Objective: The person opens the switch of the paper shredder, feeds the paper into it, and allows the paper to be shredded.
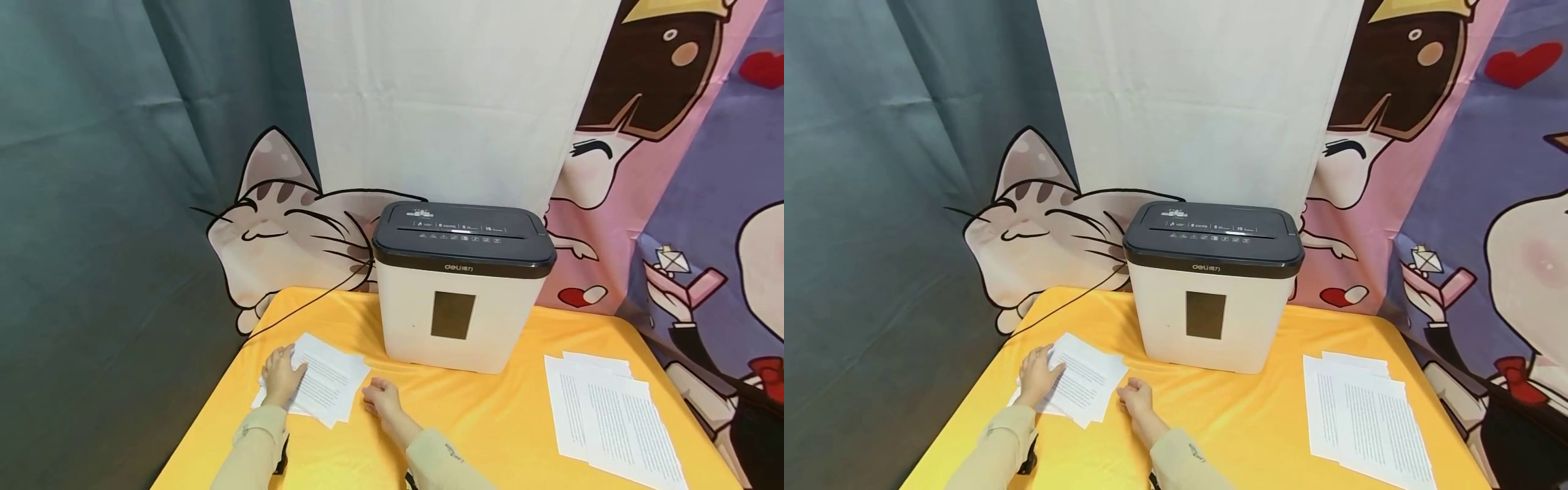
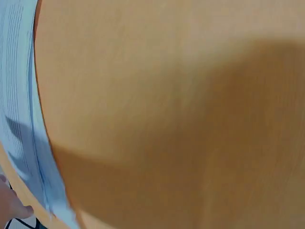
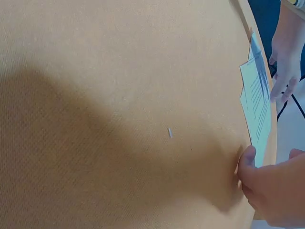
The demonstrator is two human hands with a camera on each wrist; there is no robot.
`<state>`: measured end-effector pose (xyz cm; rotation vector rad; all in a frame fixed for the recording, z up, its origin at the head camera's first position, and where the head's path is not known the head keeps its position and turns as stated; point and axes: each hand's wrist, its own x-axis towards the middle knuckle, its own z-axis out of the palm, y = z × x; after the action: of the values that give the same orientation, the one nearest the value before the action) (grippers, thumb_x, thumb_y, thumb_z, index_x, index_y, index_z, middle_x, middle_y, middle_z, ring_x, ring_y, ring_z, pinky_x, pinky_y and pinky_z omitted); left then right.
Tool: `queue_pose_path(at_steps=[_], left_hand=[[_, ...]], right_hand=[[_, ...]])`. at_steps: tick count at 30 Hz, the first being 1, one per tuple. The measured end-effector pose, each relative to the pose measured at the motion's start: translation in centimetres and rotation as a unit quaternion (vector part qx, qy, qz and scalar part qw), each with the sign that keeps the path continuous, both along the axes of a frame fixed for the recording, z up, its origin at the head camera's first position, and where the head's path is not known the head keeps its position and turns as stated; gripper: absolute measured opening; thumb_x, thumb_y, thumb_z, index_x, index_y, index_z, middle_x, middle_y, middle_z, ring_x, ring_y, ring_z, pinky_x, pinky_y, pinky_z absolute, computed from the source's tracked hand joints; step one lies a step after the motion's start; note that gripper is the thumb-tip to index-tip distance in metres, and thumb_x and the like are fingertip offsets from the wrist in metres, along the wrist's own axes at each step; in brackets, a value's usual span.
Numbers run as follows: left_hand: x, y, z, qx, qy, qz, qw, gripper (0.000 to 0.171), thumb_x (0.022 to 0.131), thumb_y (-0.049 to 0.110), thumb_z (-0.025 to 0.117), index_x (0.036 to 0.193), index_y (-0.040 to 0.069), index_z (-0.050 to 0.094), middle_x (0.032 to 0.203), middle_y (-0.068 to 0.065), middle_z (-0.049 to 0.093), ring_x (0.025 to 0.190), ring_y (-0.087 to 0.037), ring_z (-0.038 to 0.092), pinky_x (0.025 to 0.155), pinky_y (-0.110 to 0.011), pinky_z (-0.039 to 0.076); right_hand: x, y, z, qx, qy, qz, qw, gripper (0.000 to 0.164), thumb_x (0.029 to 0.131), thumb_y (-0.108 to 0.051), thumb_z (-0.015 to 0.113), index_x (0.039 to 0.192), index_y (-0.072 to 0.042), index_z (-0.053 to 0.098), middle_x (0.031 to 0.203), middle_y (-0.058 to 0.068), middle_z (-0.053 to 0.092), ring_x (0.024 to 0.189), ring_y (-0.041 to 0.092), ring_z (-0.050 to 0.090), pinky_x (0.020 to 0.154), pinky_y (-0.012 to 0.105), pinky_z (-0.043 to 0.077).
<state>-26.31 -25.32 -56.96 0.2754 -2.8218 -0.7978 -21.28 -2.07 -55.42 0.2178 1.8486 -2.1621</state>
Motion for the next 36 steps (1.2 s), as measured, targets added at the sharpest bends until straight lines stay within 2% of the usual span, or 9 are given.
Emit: queue_pose_path(at_steps=[3, 6, 13, 16, 23, 31, 34, 36], left_hand=[[-0.2, -0.5, 0.6, -0.032, -0.064, -0.001, 0.9975, 0.069, 0.080, 0.032, 0.061, 0.133, 0.001, 0.030, 0.134, -0.029, 0.026, 0.123, -0.047, 0.020, 0.093, -0.067, 0.018], [-0.2, -0.8, 1.2, -0.041, -0.116, 0.008, 0.9923, 0.077, 0.080, 0.036, 0.059, 0.135, -0.002, 0.022, 0.134, -0.033, 0.021, 0.123, -0.050, 0.016, 0.089, -0.070, 0.018], [0.6, -0.9, 2.4, -0.050, -0.178, 0.010, 0.9827, 0.080, 0.082, 0.040, 0.056, 0.133, -0.010, 0.019, 0.128, -0.038, 0.022, 0.119, -0.056, 0.016, 0.086, -0.075, 0.011], [0.8, -0.8, 2.5, -0.052, -0.183, 0.007, 0.9817, 0.079, 0.083, 0.040, 0.054, 0.132, -0.011, 0.020, 0.127, -0.038, 0.025, 0.116, -0.057, 0.021, 0.085, -0.074, 0.014], [0.5, -0.6, 2.6, -0.076, -0.168, 0.017, 0.9828, 0.075, 0.078, 0.038, 0.061, 0.126, -0.011, 0.031, 0.122, -0.035, 0.033, 0.112, -0.055, 0.028, 0.081, -0.070, 0.025], [-0.7, -1.1, 2.4, -0.096, -0.154, 0.036, 0.9828, 0.080, 0.064, 0.043, 0.073, 0.118, -0.009, 0.043, 0.116, -0.036, 0.038, 0.108, -0.054, 0.032, 0.077, -0.071, 0.027], [-0.6, -1.3, 2.4, -0.075, -0.153, 0.044, 0.9845, 0.077, 0.066, 0.041, 0.073, 0.119, -0.007, 0.044, 0.116, -0.035, 0.039, 0.107, -0.052, 0.034, 0.079, -0.069, 0.028], [-0.3, -1.5, 2.7, -0.046, -0.159, 0.039, 0.9854, 0.069, 0.072, 0.035, 0.069, 0.121, -0.006, 0.043, 0.117, -0.035, 0.041, 0.107, -0.051, 0.038, 0.080, -0.066, 0.029]], right_hand=[[0.1, 0.0, -0.1, -0.028, -0.014, 0.014, 0.999, 0.051, 0.086, -0.006, 0.050, 0.127, 0.016, 0.029, 0.121, 0.030, 0.043, 0.092, 0.025, 0.054, 0.082, 0.038, 0.048], [0.0, -0.1, -0.2, -0.044, -0.022, 0.026, 0.998, 0.054, 0.086, -0.008, 0.052, 0.128, 0.015, 0.027, 0.123, 0.029, 0.042, 0.094, 0.026, 0.053, 0.084, 0.039, 0.047], [0.1, -0.1, -0.7, -0.068, -0.020, 0.086, 0.994, 0.057, 0.089, -0.012, 0.048, 0.132, 0.014, 0.021, 0.131, 0.029, 0.032, 0.108, 0.032, 0.047, 0.088, 0.044, 0.043], [0.1, -0.1, -0.9, -0.073, -0.021, 0.085, 0.993, 0.057, 0.089, -0.012, 0.049, 0.132, 0.013, 0.021, 0.131, 0.029, 0.032, 0.110, 0.034, 0.045, 0.089, 0.046, 0.042], [0.1, 0.3, -0.8, -0.072, -0.022, 0.076, 0.994, 0.056, 0.089, -0.012, 0.048, 0.131, 0.013, 0.022, 0.130, 0.030, 0.034, 0.112, 0.038, 0.044, 0.090, 0.047, 0.041], [-0.3, 0.6, -0.7, -0.070, -0.016, 0.075, 0.995, 0.056, 0.089, -0.012, 0.048, 0.131, 0.014, 0.022, 0.131, 0.031, 0.032, 0.115, 0.041, 0.040, 0.091, 0.047, 0.041], [-0.5, 0.7, -0.6, -0.079, -0.029, 0.063, 0.994, 0.054, 0.090, -0.010, 0.046, 0.132, 0.013, 0.022, 0.130, 0.030, 0.033, 0.115, 0.040, 0.040, 0.092, 0.046, 0.040], [-0.6, 0.9, -0.5, -0.086, -0.041, 0.051, 0.994, 0.053, 0.090, -0.009, 0.045, 0.132, 0.012, 0.022, 0.129, 0.028, 0.035, 0.115, 0.039, 0.041, 0.092, 0.046, 0.040]])
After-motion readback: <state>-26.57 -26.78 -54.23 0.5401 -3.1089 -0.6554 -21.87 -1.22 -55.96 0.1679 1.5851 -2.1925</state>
